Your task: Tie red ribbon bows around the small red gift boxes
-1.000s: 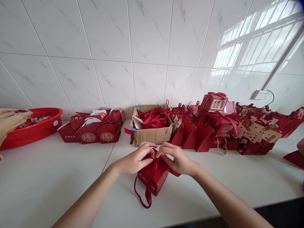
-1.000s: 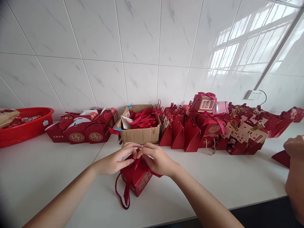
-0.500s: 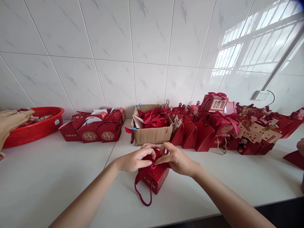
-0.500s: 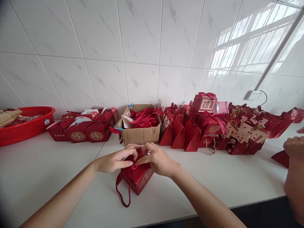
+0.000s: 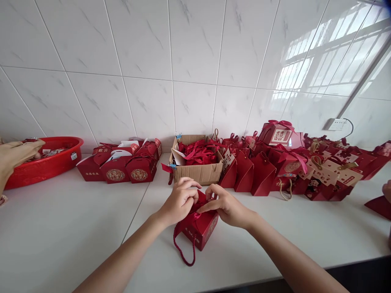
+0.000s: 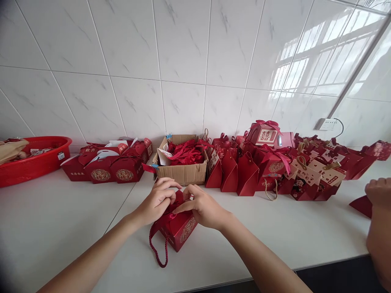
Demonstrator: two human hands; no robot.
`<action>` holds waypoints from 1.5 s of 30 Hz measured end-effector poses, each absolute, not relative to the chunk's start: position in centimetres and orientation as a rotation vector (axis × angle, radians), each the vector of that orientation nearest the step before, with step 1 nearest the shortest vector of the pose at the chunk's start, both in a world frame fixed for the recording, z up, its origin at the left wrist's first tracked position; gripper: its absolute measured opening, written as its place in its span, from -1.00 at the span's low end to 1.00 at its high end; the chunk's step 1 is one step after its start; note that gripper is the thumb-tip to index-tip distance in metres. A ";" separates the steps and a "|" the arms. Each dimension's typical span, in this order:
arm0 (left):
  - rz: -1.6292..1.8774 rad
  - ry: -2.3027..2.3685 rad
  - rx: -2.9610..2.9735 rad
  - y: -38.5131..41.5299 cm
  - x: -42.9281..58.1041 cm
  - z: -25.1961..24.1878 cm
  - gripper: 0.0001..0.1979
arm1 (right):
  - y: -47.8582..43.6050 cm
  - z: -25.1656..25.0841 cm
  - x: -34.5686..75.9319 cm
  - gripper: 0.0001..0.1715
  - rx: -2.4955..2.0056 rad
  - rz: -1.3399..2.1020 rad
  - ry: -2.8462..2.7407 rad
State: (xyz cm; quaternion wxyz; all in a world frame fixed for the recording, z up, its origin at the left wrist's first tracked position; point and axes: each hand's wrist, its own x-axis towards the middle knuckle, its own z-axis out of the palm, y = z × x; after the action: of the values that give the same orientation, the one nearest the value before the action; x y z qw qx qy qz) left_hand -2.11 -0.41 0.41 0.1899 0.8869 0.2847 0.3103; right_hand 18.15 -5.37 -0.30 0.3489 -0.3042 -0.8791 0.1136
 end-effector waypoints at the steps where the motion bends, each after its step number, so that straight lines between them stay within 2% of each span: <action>1: 0.879 0.814 2.470 -0.4 -2.1 0.5 -0.76 | -5.4 -0.3 18.2 -0.34 -0.789 0.310 -2.277; 7: 0.644 0.772 2.232 -0.5 -2.7 1.2 -0.91 | -5.5 -0.6 18.2 -0.30 -0.811 0.377 -2.243; 13: 0.627 0.744 2.319 -0.5 -2.9 0.9 -0.88 | -5.5 -1.0 18.1 -0.36 -0.824 0.360 -2.262; 18: 0.590 0.638 2.187 -0.4 -3.3 1.2 -0.93 | -5.4 -1.4 18.0 -0.34 -0.852 0.369 -2.275; 30: 0.817 0.647 2.048 -0.8 -2.5 0.3 -0.86 | -5.2 -1.3 17.9 -0.29 -0.816 0.377 -2.231; 34: 0.838 0.641 1.973 -0.8 -2.6 0.2 -0.74 | -5.3 -1.4 17.9 -0.29 -0.819 0.382 -2.224; 45: 0.796 0.569 1.825 -0.9 -2.8 0.5 -0.78 | -5.3 -1.7 17.9 -0.35 -0.824 0.318 -2.231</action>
State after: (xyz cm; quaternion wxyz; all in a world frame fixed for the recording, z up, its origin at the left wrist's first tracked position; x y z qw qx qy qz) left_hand -2.81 -0.87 0.54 0.5101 0.7581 0.2363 0.3306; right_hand 17.85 -5.35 -1.67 0.3624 -0.3201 -0.8666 0.1235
